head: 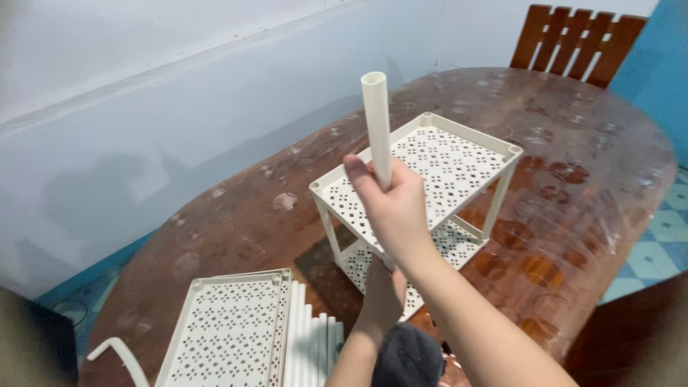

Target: The person assembles a white plastic shelving unit on a wooden table. They wipe the plastic shelves and poles with a dark cloth, then insert the poles into the shelf trays and stack additional trays to build a multi-tiered structure.

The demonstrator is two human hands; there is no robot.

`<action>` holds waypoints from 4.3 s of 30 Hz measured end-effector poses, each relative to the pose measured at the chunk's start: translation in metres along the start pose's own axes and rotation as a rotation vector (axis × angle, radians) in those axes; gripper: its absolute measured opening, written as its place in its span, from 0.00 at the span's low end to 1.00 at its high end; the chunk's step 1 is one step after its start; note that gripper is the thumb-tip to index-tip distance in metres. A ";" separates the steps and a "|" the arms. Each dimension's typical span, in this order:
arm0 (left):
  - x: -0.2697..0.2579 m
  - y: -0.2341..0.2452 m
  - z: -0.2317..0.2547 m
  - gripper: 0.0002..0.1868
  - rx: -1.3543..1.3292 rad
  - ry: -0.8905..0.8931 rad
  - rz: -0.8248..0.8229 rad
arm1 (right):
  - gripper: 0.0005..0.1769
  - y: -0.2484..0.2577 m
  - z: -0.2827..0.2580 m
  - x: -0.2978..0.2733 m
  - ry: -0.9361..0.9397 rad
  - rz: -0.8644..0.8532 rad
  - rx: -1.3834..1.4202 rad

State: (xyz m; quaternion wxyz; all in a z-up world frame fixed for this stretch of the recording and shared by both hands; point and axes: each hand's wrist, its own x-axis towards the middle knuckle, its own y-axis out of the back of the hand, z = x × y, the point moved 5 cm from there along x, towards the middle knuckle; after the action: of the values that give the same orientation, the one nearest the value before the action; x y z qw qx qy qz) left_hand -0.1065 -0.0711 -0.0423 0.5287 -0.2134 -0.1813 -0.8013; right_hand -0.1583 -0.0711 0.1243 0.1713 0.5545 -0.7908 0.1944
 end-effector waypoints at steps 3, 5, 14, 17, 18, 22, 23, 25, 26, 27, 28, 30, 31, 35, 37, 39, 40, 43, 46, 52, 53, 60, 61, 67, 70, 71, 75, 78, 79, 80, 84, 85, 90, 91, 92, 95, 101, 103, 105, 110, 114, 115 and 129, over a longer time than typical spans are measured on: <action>-0.002 0.003 -0.001 0.19 -0.052 0.342 0.009 | 0.19 0.002 0.000 0.001 -0.058 -0.031 0.015; -0.002 0.004 -0.006 0.19 -0.049 0.517 0.004 | 0.17 0.005 0.002 0.001 -0.111 -0.054 0.039; -0.005 0.007 -0.021 0.14 -0.001 0.521 0.003 | 0.15 0.016 0.036 0.017 -0.213 -0.600 0.451; -0.007 0.009 -0.026 0.15 0.033 0.549 0.038 | 0.21 0.017 0.044 0.023 -0.263 -0.830 0.601; -0.007 0.010 -0.028 0.16 0.054 0.564 0.043 | 0.21 0.017 0.045 0.024 -0.279 -0.876 0.658; -0.005 0.004 -0.031 0.19 0.095 0.353 0.063 | 0.22 0.021 0.034 0.025 -0.148 -0.964 0.733; -0.006 0.002 -0.035 0.18 0.104 0.407 0.049 | 0.21 0.021 0.032 0.026 -0.194 -0.899 0.642; -0.005 0.003 -0.039 0.17 0.123 0.511 0.018 | 0.19 0.012 0.021 0.026 -0.284 -0.767 0.460; -0.009 0.002 -0.034 0.20 0.105 0.517 0.018 | 0.11 0.014 0.015 0.022 -0.312 -0.610 0.260; -0.009 0.003 -0.028 0.23 0.093 0.514 0.024 | 0.06 0.021 0.005 0.016 -0.326 -0.456 0.067; -0.006 0.004 -0.021 0.26 0.080 0.511 0.029 | 0.08 0.029 -0.004 0.009 -0.336 -0.295 -0.121; -0.005 0.003 -0.011 0.27 0.073 0.534 0.042 | 0.03 0.020 -0.018 -0.011 -0.136 -0.242 -0.102; -0.004 0.001 -0.008 0.28 0.068 0.549 0.047 | 0.05 0.018 -0.020 -0.016 -0.040 -0.214 -0.092; -0.002 -0.004 -0.005 0.18 0.053 0.433 0.048 | 0.14 0.016 0.004 -0.014 -0.032 0.030 0.001; 0.001 -0.002 -0.005 0.17 0.095 0.324 0.016 | 0.17 0.013 0.011 -0.011 -0.029 0.074 -0.017; 0.001 0.000 -0.003 0.18 -0.028 0.260 0.024 | 0.18 0.009 0.015 -0.009 -0.047 0.031 0.016; 0.000 0.002 -0.001 0.18 -0.089 0.230 0.029 | 0.18 0.007 0.018 -0.009 -0.059 0.009 0.033; 0.004 0.004 0.000 0.19 -0.035 0.312 0.035 | 0.16 0.008 0.022 -0.004 -0.110 -0.053 0.077; 0.003 0.005 -0.008 0.18 0.011 0.500 0.001 | 0.13 0.013 0.028 -0.002 -0.131 -0.160 0.133; -0.002 0.009 -0.040 0.14 0.050 0.486 0.050 | 0.11 0.015 0.044 0.012 -0.211 -0.448 0.319; -0.002 0.008 -0.048 0.14 0.073 0.473 0.038 | 0.08 0.017 0.046 0.014 -0.211 -0.449 0.296; -0.012 0.011 -0.035 0.25 0.243 0.523 -0.058 | 0.08 0.021 0.048 0.019 -0.101 -0.540 0.440; -0.023 0.011 -0.026 0.30 0.244 0.557 -0.110 | 0.09 0.021 0.040 0.012 -0.063 -0.581 0.533; -0.116 0.083 -0.004 0.25 0.989 0.424 0.088 | 0.34 0.060 -0.016 -0.029 -0.051 -0.185 0.258; -0.158 0.107 -0.034 0.08 1.324 0.548 -0.023 | 0.33 0.098 -0.020 -0.063 0.019 0.109 0.222; -0.163 0.108 -0.046 0.08 1.301 0.588 -0.042 | 0.31 0.105 -0.011 -0.070 -0.002 0.144 0.209; -0.174 0.098 -0.084 0.08 1.257 0.738 -0.135 | 0.20 0.114 0.049 -0.102 -0.025 0.148 0.102; -0.175 0.095 -0.106 0.08 1.262 0.782 -0.119 | 0.13 0.107 0.132 -0.138 -0.582 -0.289 -0.627; -0.179 0.092 -0.112 0.09 1.261 0.790 -0.099 | 0.13 0.103 0.149 -0.146 -0.420 -0.408 -0.773; -0.182 0.090 -0.117 0.09 1.259 0.772 -0.093 | 0.14 0.095 0.166 -0.157 -0.254 -0.526 -0.915; -0.175 0.087 -0.111 0.10 1.176 0.836 -0.087 | 0.24 0.112 0.223 -0.188 -0.261 -0.617 -1.356; -0.174 0.088 -0.100 0.11 1.139 0.890 -0.089 | 0.27 0.114 0.232 -0.194 -0.317 -0.657 -1.418; -0.152 0.096 -0.033 0.20 1.011 0.991 -0.053 | 0.15 0.107 0.228 -0.198 -0.082 -0.773 -1.213; -0.150 0.102 -0.021 0.25 0.962 1.008 -0.014 | 0.15 0.103 0.223 -0.198 -0.047 -0.824 -1.117; -0.143 0.109 -0.006 0.25 0.968 0.954 0.021 | 0.14 0.102 0.218 -0.198 -0.140 -0.810 -0.902; -0.130 0.140 0.044 0.24 0.971 0.735 0.208 | 0.13 0.093 0.199 -0.198 -0.468 -0.708 -0.130; -0.119 0.120 0.096 0.22 0.779 0.465 0.183 | 0.25 0.040 0.130 -0.180 -0.725 -0.230 0.830; -0.118 0.096 0.097 0.23 0.787 0.367 0.115 | 0.31 0.017 0.112 -0.173 -0.689 -0.199 0.843; -0.122 0.073 0.100 0.26 0.911 0.137 0.068 | 0.38 -0.001 0.098 -0.170 -0.530 -0.235 0.670; -0.153 0.063 0.083 0.19 0.860 0.051 0.250 | 0.29 -0.001 0.110 -0.160 -0.339 -0.044 0.608; -0.203 0.073 0.018 0.22 1.075 0.546 0.053 | 0.18 -0.001 0.140 -0.163 -0.419 0.165 0.521; -0.216 0.073 0.007 0.20 1.091 0.502 0.037 | 0.16 -0.002 0.145 -0.165 -0.439 0.187 0.465; -0.359 0.136 -0.121 0.22 -0.369 1.180 0.163 | 0.14 -0.033 0.158 -0.167 -1.019 -0.246 0.991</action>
State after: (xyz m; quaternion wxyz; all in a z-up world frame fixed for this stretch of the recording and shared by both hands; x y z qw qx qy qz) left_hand 0.1268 0.0915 -0.3265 0.5537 0.1644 0.2997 -0.7593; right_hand -0.0817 -0.0241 -0.0896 -0.4701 0.6738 -0.5230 0.2268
